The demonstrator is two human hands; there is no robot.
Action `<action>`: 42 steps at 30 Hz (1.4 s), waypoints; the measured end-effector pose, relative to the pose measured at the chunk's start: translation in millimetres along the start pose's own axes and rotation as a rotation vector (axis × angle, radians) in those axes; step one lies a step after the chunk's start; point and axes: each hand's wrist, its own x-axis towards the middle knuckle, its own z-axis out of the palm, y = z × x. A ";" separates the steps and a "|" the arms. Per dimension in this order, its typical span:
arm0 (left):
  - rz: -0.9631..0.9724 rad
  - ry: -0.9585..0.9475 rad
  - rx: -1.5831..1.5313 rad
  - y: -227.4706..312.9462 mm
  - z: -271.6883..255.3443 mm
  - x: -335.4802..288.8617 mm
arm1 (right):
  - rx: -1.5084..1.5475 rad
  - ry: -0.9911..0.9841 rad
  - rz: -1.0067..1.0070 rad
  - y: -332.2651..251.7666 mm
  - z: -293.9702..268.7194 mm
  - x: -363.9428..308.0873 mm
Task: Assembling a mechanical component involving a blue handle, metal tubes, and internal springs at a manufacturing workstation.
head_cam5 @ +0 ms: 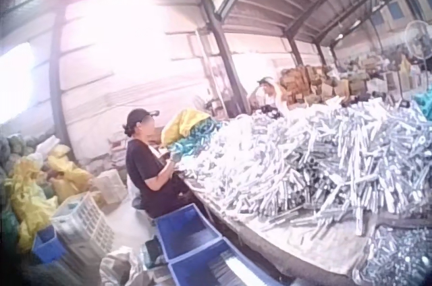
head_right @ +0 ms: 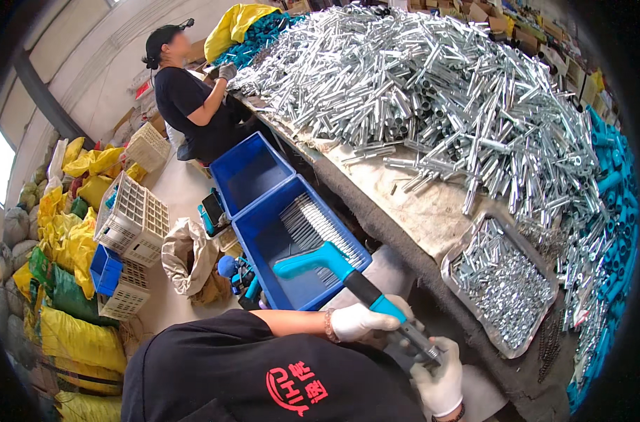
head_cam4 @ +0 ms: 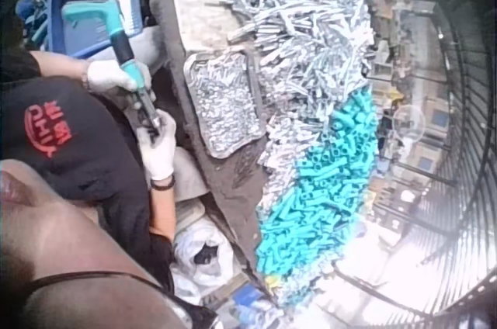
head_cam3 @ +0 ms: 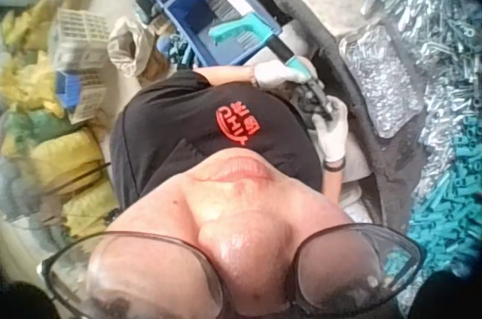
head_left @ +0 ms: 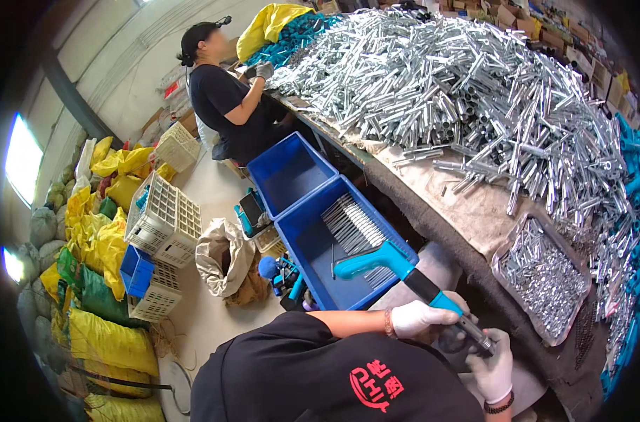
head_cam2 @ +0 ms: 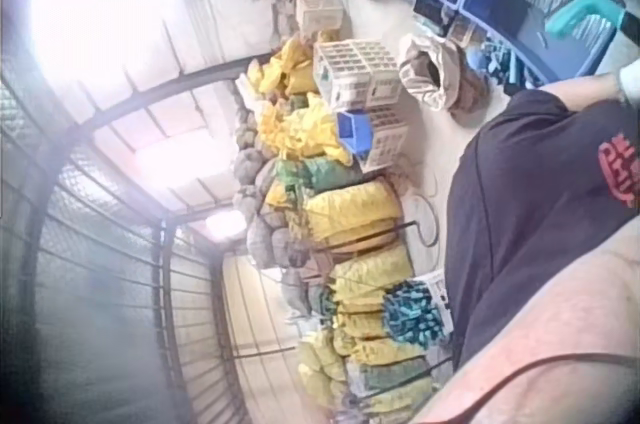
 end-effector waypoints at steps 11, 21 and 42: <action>0.001 0.007 -0.198 -22.4 -10.8 17.2 | -0.683 0.240 -0.700 34.8 -12.0 15.3; 0.003 -0.047 -0.109 -13.6 3.2 13.3 | -0.239 0.146 0.055 61.4 -25.3 -11.8; -0.050 0.004 -0.151 -24.8 -7.1 18.3 | -0.130 0.334 -0.123 41.8 -9.3 -13.1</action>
